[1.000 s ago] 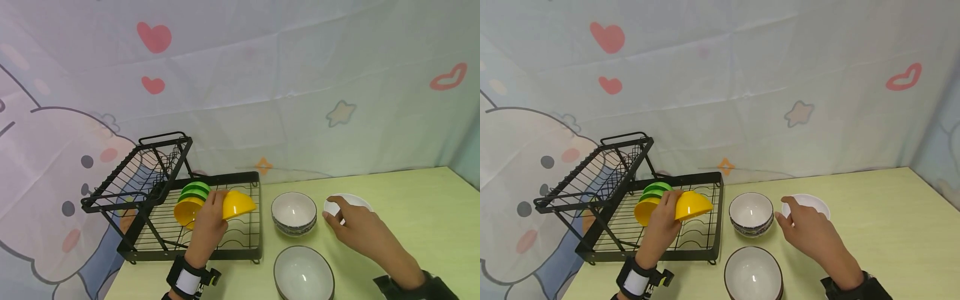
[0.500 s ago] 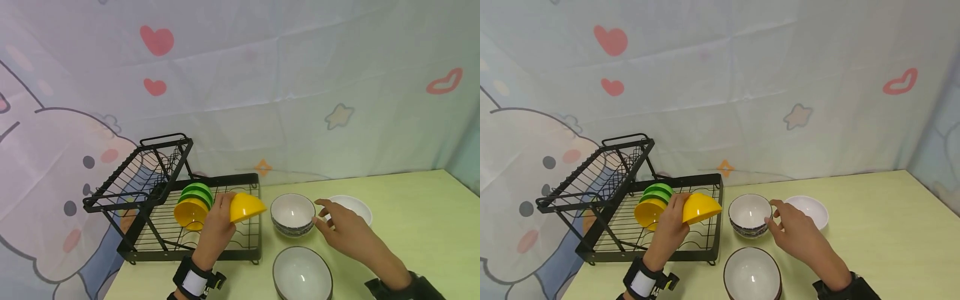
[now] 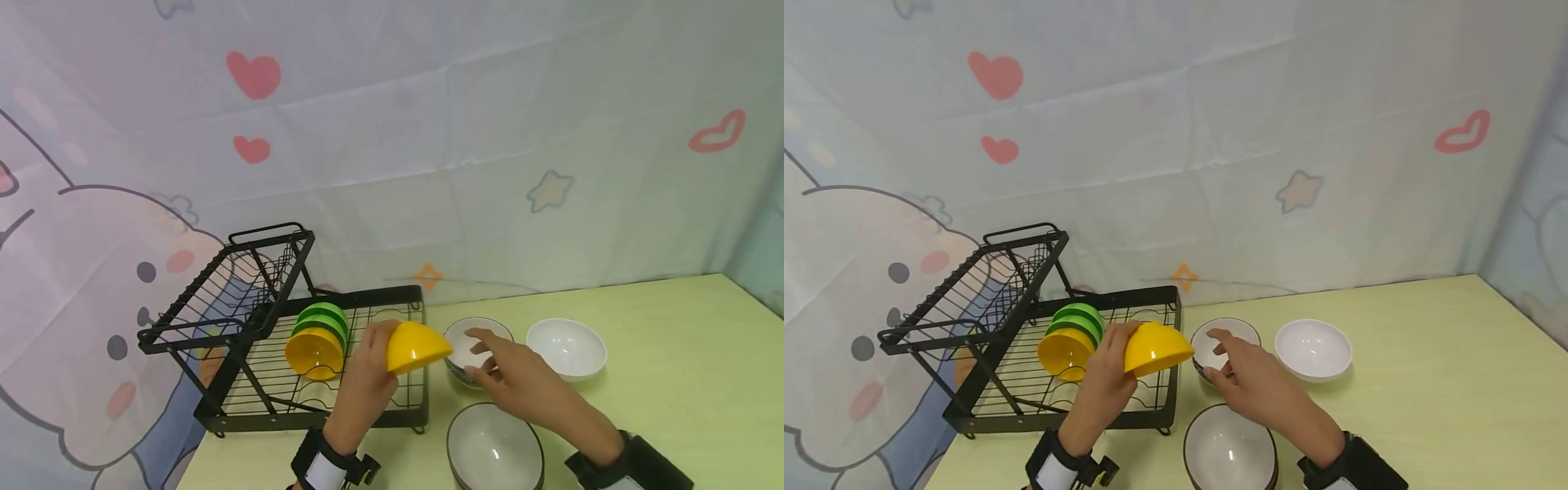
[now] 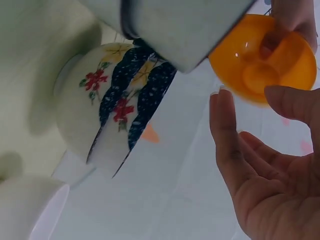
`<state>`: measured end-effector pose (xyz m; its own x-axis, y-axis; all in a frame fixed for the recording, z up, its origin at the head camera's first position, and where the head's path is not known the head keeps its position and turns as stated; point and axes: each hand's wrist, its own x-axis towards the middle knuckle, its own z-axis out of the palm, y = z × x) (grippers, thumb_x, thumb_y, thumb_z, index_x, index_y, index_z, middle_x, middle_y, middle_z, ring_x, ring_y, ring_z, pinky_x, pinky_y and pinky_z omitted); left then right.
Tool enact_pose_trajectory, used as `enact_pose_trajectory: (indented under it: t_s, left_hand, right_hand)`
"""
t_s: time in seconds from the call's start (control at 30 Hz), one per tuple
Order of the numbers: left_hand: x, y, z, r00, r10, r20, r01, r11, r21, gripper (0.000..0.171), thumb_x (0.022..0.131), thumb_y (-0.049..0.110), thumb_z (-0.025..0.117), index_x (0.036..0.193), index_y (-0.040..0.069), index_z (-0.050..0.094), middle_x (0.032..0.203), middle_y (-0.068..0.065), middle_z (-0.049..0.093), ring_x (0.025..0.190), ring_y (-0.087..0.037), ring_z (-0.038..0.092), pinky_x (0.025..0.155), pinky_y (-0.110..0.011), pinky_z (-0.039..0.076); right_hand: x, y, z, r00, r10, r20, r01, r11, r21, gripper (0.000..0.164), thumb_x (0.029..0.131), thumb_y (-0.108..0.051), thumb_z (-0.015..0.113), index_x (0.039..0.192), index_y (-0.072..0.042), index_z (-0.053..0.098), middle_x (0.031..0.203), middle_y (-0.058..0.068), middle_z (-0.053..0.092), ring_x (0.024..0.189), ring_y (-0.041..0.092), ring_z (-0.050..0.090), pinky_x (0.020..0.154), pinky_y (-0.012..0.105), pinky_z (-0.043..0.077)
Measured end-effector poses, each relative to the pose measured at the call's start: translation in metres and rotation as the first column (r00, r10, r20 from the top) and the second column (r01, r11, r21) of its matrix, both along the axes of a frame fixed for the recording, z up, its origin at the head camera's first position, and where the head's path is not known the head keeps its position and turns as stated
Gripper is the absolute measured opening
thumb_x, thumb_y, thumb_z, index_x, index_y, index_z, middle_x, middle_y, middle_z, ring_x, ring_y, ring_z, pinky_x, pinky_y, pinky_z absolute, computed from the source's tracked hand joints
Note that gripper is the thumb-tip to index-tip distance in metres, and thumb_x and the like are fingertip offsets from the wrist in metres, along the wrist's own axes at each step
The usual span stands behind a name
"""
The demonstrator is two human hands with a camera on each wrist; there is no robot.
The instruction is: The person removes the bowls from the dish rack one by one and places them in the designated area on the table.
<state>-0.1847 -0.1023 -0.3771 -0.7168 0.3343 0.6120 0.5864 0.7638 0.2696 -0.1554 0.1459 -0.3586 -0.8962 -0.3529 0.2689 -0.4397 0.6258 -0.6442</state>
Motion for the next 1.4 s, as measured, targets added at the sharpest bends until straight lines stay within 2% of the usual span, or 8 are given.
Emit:
enact_pose_trajectory:
  t_s: [0.23,0.43,0.63,0.73,0.87,1.0,1.17,1.4]
  left_hand:
    - [0.004,0.003,0.0,1.0,0.008,0.027,-0.008,1.0,-0.007,0.074,0.068,-0.018,0.078,0.131,0.009,0.049,0.12,-0.01,0.056,0.095,-0.024,0.064,0.092,-0.039,0.058]
    - [0.005,0.007,0.001,0.999,-0.031,0.01,0.031,0.999,-0.014,0.076,0.066,-0.02,0.076,0.13,0.01,0.05,0.118,-0.009,0.056,0.092,-0.02,0.063,0.089,-0.035,0.059]
    - [0.006,0.01,0.001,0.998,-0.062,-0.018,0.062,0.998,-0.031,0.074,0.066,-0.019,0.077,0.129,0.009,0.051,0.117,-0.008,0.056,0.093,-0.019,0.063,0.088,-0.034,0.059]
    - [0.006,0.011,0.001,0.997,-0.078,-0.03,0.077,0.996,-0.036,0.074,0.066,-0.018,0.077,0.13,0.009,0.051,0.117,-0.008,0.057,0.094,-0.02,0.065,0.089,-0.034,0.059]
    - [0.006,0.013,0.001,0.996,-0.086,-0.038,0.084,0.996,-0.037,0.074,0.068,-0.017,0.077,0.132,0.009,0.051,0.118,-0.009,0.057,0.095,-0.021,0.066,0.089,-0.034,0.059]
    - [0.006,0.013,0.001,0.995,-0.094,-0.043,0.092,0.995,-0.04,0.075,0.068,-0.017,0.077,0.133,0.009,0.05,0.119,-0.009,0.057,0.095,-0.022,0.067,0.089,-0.033,0.059]
    - [0.007,0.014,0.001,0.994,-0.106,-0.031,0.105,0.994,-0.032,0.075,0.069,-0.015,0.078,0.134,0.009,0.049,0.121,-0.008,0.056,0.096,-0.021,0.067,0.089,-0.032,0.059]
    - [0.006,0.012,0.0,0.991,-0.131,-0.007,0.131,0.991,-0.014,0.063,0.08,-0.004,0.076,0.135,0.007,0.047,0.124,-0.009,0.055,0.099,-0.02,0.067,0.09,-0.03,0.058]
  right_hand:
    - [-0.002,-0.012,0.002,0.999,0.019,-0.028,-0.019,0.999,0.029,0.045,0.097,-0.024,0.064,0.138,-0.013,0.049,0.111,0.006,0.075,0.086,0.014,0.073,0.069,0.028,0.058]
    - [-0.002,-0.015,0.003,0.998,0.027,-0.058,-0.025,0.999,0.045,0.04,0.097,-0.021,0.063,0.135,-0.014,0.051,0.099,0.003,0.077,0.083,0.011,0.072,0.064,0.022,0.053]
    - [-0.001,-0.016,0.004,0.998,0.022,-0.053,-0.017,0.997,0.078,0.037,0.097,-0.017,0.061,0.133,-0.011,0.054,0.09,-0.001,0.075,0.064,0.0,0.054,0.056,0.019,0.043]
    - [0.0,-0.016,0.004,0.997,0.013,-0.073,-0.006,0.995,0.095,0.035,0.097,-0.016,0.061,0.131,-0.009,0.056,0.074,-0.007,0.066,0.055,-0.001,0.043,0.051,0.018,0.038]
    - [0.0,-0.016,0.004,0.995,-0.01,-0.103,0.022,0.993,0.116,0.032,0.097,-0.013,0.059,0.128,-0.005,0.059,0.06,-0.011,0.044,0.048,0.0,0.033,0.046,0.016,0.031]
    - [-0.001,-0.017,0.002,0.991,-0.041,-0.128,0.057,0.99,0.126,0.032,0.094,-0.006,0.057,0.125,0.0,0.061,0.059,-0.01,0.043,0.046,0.001,0.03,0.044,0.015,0.028]
    - [-0.001,-0.017,0.002,0.991,-0.07,-0.117,0.082,0.991,0.104,0.031,0.091,-0.005,0.056,0.121,-0.001,0.064,0.061,-0.009,0.048,0.047,0.002,0.033,0.044,0.016,0.03]
    - [-0.002,-0.017,-0.001,0.992,-0.085,-0.09,0.091,0.994,0.065,0.022,0.089,-0.004,0.055,0.109,-0.006,0.065,0.061,-0.009,0.051,0.047,0.002,0.037,0.045,0.017,0.033]
